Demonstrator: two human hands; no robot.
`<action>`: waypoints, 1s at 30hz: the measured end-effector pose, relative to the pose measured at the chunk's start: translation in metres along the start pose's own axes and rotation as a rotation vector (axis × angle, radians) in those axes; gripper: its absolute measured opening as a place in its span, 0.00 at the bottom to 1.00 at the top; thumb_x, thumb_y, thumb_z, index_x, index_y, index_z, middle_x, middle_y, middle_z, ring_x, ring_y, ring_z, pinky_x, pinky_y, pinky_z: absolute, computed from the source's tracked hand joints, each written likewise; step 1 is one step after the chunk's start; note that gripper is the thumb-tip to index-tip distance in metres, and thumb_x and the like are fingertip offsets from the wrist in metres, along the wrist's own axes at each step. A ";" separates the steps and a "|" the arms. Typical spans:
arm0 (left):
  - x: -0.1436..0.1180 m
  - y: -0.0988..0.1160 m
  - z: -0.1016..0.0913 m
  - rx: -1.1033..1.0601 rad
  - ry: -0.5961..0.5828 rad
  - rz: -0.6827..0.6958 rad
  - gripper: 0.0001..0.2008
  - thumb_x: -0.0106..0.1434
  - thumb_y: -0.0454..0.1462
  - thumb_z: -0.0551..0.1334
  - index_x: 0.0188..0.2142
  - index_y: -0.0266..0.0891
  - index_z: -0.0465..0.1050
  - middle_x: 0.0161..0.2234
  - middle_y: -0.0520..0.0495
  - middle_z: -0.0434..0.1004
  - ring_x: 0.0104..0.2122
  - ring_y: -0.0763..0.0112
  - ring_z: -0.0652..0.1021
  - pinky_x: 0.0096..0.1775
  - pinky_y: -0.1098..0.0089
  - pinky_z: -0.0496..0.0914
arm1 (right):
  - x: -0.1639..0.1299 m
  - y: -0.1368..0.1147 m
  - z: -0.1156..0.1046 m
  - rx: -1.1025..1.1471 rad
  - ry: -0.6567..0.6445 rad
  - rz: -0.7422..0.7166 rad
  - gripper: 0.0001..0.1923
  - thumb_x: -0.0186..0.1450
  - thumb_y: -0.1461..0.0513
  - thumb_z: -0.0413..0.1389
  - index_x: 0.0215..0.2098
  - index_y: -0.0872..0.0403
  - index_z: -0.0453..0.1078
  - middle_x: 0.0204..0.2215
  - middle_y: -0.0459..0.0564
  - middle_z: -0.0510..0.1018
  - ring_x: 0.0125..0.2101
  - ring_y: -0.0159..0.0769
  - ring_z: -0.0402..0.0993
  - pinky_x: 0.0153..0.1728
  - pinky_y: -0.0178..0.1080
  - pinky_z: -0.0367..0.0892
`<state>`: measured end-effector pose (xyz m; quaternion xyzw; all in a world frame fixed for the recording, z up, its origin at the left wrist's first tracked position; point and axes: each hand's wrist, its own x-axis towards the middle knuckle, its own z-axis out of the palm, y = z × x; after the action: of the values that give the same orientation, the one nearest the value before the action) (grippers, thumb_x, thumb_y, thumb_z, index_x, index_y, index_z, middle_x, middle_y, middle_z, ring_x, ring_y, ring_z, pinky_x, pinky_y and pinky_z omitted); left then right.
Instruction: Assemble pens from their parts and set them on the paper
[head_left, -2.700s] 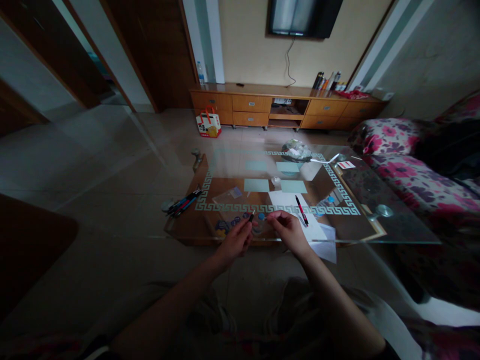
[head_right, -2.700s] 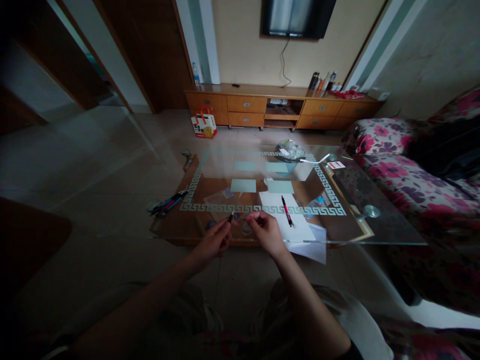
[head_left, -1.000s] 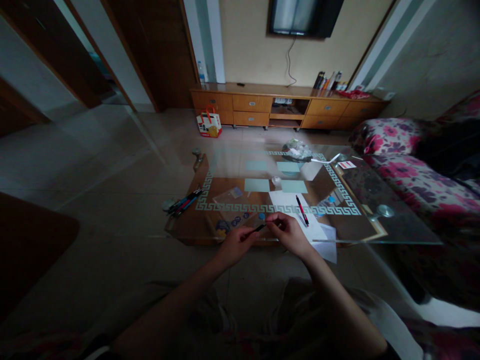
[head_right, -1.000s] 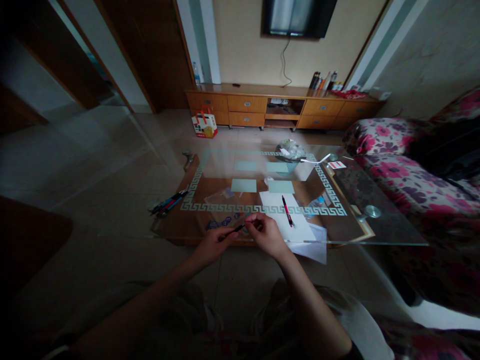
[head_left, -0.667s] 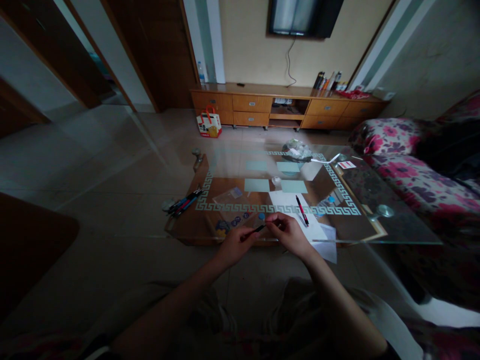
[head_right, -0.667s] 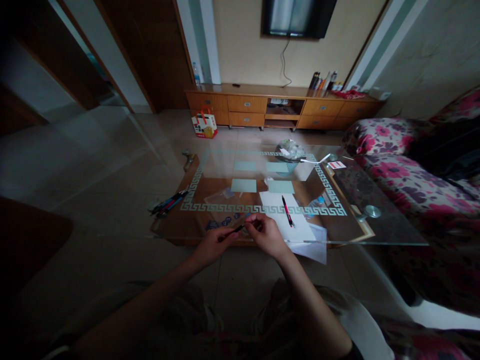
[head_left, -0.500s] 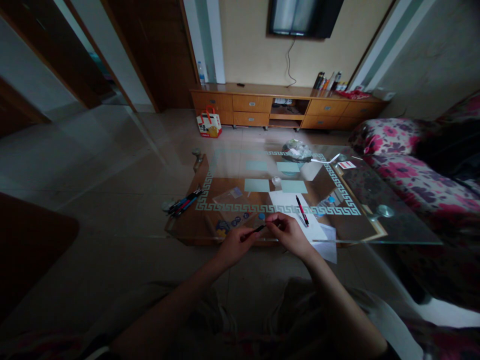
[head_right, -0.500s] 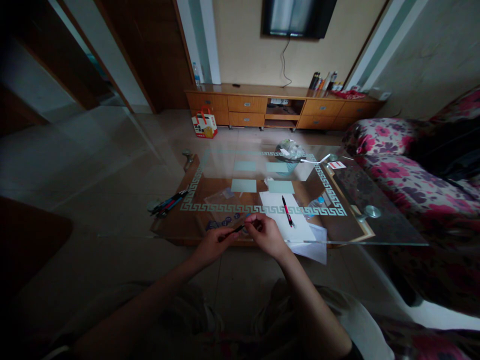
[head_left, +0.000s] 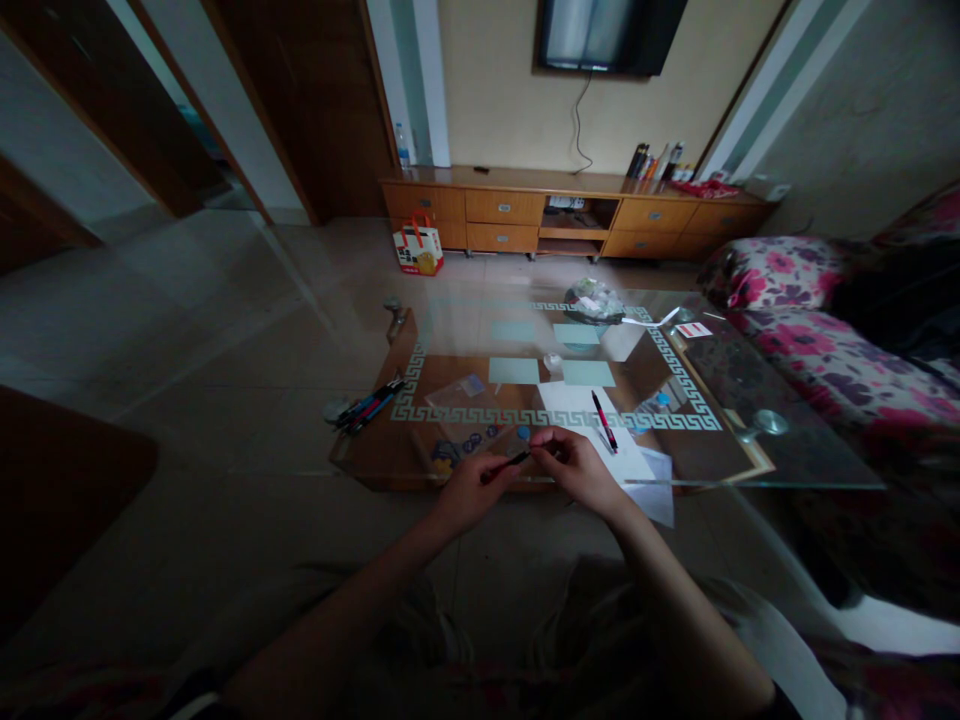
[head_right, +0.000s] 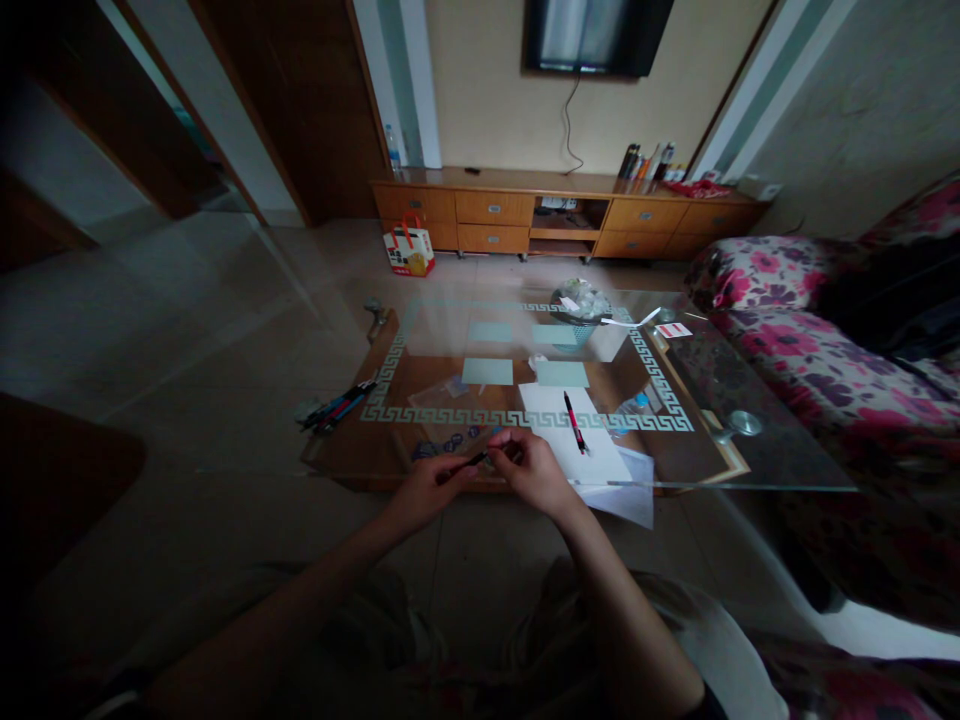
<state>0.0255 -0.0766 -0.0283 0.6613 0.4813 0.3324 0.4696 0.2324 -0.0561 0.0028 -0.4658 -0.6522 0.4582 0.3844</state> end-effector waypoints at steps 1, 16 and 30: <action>0.000 0.000 0.000 0.003 -0.002 0.002 0.21 0.66 0.50 0.59 0.42 0.36 0.81 0.30 0.47 0.77 0.29 0.69 0.71 0.31 0.72 0.60 | 0.000 0.001 0.000 -0.002 -0.007 -0.001 0.10 0.65 0.55 0.57 0.39 0.53 0.73 0.33 0.48 0.78 0.33 0.35 0.73 0.35 0.37 0.67; -0.003 0.001 0.001 0.181 0.076 0.059 0.16 0.67 0.46 0.60 0.43 0.37 0.79 0.33 0.47 0.76 0.31 0.69 0.74 0.35 0.70 0.65 | -0.002 -0.002 -0.003 -0.179 -0.032 -0.031 0.08 0.67 0.57 0.55 0.36 0.53 0.72 0.30 0.46 0.77 0.30 0.34 0.71 0.31 0.35 0.63; -0.004 0.004 -0.001 0.209 0.060 0.221 0.13 0.71 0.36 0.53 0.49 0.40 0.75 0.43 0.45 0.74 0.44 0.66 0.75 0.48 0.67 0.68 | -0.003 -0.006 -0.005 -0.446 -0.004 -0.113 0.18 0.72 0.57 0.48 0.25 0.53 0.65 0.25 0.45 0.71 0.29 0.34 0.68 0.32 0.36 0.57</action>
<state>0.0250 -0.0809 -0.0243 0.7454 0.4513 0.3498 0.3441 0.2359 -0.0589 0.0095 -0.5011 -0.7632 0.2814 0.2955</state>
